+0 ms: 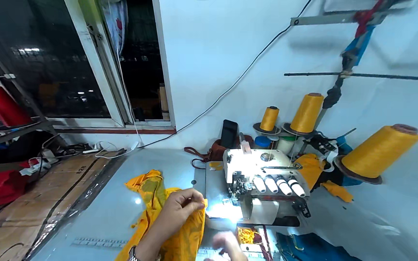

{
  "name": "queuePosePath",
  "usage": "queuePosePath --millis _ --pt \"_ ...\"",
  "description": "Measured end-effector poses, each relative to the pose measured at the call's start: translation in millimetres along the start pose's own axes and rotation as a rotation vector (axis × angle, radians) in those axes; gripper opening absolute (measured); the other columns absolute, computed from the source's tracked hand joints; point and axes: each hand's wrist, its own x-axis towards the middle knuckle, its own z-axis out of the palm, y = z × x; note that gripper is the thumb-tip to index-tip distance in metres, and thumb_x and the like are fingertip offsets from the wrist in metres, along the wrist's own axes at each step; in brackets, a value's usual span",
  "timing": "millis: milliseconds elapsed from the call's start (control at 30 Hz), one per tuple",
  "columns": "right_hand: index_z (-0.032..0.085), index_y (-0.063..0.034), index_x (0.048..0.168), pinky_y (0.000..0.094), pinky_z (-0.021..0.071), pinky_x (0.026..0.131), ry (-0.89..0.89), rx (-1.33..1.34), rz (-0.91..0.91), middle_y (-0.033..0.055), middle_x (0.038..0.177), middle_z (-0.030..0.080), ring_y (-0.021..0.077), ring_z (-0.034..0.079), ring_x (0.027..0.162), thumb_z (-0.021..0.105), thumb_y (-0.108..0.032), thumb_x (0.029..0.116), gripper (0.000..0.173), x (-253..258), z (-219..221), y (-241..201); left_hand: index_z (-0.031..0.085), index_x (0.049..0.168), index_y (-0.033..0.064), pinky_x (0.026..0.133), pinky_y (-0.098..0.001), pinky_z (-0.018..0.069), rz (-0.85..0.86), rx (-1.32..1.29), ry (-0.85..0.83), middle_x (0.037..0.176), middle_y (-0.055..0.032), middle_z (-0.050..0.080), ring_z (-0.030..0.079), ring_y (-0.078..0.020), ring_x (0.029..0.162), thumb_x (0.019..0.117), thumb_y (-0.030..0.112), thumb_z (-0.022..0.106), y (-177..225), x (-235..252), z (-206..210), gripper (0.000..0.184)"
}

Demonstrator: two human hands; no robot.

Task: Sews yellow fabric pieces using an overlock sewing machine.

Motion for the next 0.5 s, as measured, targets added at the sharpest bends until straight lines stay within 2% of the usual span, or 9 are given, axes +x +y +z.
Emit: queuePosePath --millis 67,133,233,300,333,400,433,500 --pt "0.061 0.0091 0.109 0.0272 0.0563 0.091 0.269 0.084 -0.125 0.0190 0.112 0.066 0.0137 0.067 0.103 0.079 -0.013 0.0847 0.038 23.2 14.4 1.9 0.074 0.097 0.0048 0.079 -0.0182 0.0571 0.042 -0.008 -0.027 0.095 0.0029 0.072 0.067 -0.0014 0.087 0.0932 0.008 0.070 2.5 -5.7 8.7 0.006" --pt "0.060 0.0062 0.105 0.0233 0.0567 0.092 0.387 0.144 -0.202 0.0149 0.110 0.067 0.0092 0.067 0.104 0.079 -0.010 0.0824 0.034 41.5 30.5 2.5 0.076 0.095 0.0050 0.077 -0.0168 0.0557 0.086 0.018 -0.031 0.094 0.0015 0.072 0.066 -0.0017 0.087 0.0920 0.010 0.072 4.7 -9.4 12.5 0.007" --pt "0.065 0.0083 0.101 0.0199 0.0600 0.075 0.424 0.176 -0.191 0.0123 0.095 0.068 0.0065 0.069 0.083 0.072 0.001 0.0808 0.023 46.2 49.0 2.3 0.075 0.094 0.0050 0.081 -0.0177 0.0561 0.157 0.084 -0.024 0.096 -0.0007 0.072 0.067 -0.0037 0.091 0.0933 0.012 0.071 7.2 -13.6 10.9 0.008" --pt "0.067 0.0080 0.096 0.0178 0.0558 0.062 0.378 0.174 -0.134 0.0109 0.085 0.066 0.0049 0.063 0.068 0.067 0.004 0.0827 0.014 35.4 55.1 3.6 0.075 0.094 0.0057 0.082 -0.0182 0.0565 0.164 0.104 0.000 0.097 -0.0008 0.073 0.068 -0.0045 0.092 0.0939 0.013 0.071 9.0 -15.7 6.4 0.008" --pt "0.068 0.0077 0.095 0.0172 0.0534 0.059 0.338 0.180 -0.107 0.0108 0.083 0.067 0.0044 0.062 0.065 0.065 0.004 0.0844 0.012 28.2 56.5 6.0 0.075 0.094 0.0061 0.082 -0.0187 0.0567 0.155 0.100 0.017 0.097 -0.0004 0.073 0.068 -0.0046 0.092 0.0939 0.012 0.070 10.0 -16.5 3.8 0.008" --pt "0.070 0.0080 0.096 0.0177 0.0523 0.062 0.228 0.240 -0.055 0.0118 0.086 0.069 0.0049 0.063 0.071 0.062 0.002 0.0906 0.011 13.6 56.4 13.1 0.075 0.095 0.0065 0.082 -0.0196 0.0576 0.118 0.069 0.057 0.097 0.0008 0.074 0.069 -0.0042 0.090 0.0938 0.010 0.069 12.0 -17.0 0.1 0.007" --pt "0.071 0.0079 0.095 0.0193 0.0529 0.068 0.184 0.277 -0.037 0.0121 0.089 0.070 0.0062 0.065 0.078 0.061 0.000 0.0930 0.013 8.1 55.2 17.2 0.075 0.095 0.0066 0.080 -0.0195 0.0578 0.096 0.047 0.078 0.096 0.0014 0.074 0.069 -0.0040 0.088 0.0935 0.009 0.069 13.1 -15.9 -0.5 0.007" --pt "0.072 0.0087 0.092 0.0247 0.0536 0.087 0.115 0.380 -0.019 0.0134 0.097 0.072 0.0104 0.066 0.096 0.061 -0.002 0.0938 0.016 1.9 48.0 19.3 0.075 0.094 0.0070 0.077 -0.0190 0.0574 0.062 0.005 0.109 0.093 0.0016 0.073 0.068 -0.0044 0.084 0.0929 0.008 0.068 14.9 -11.5 1.1 0.007"
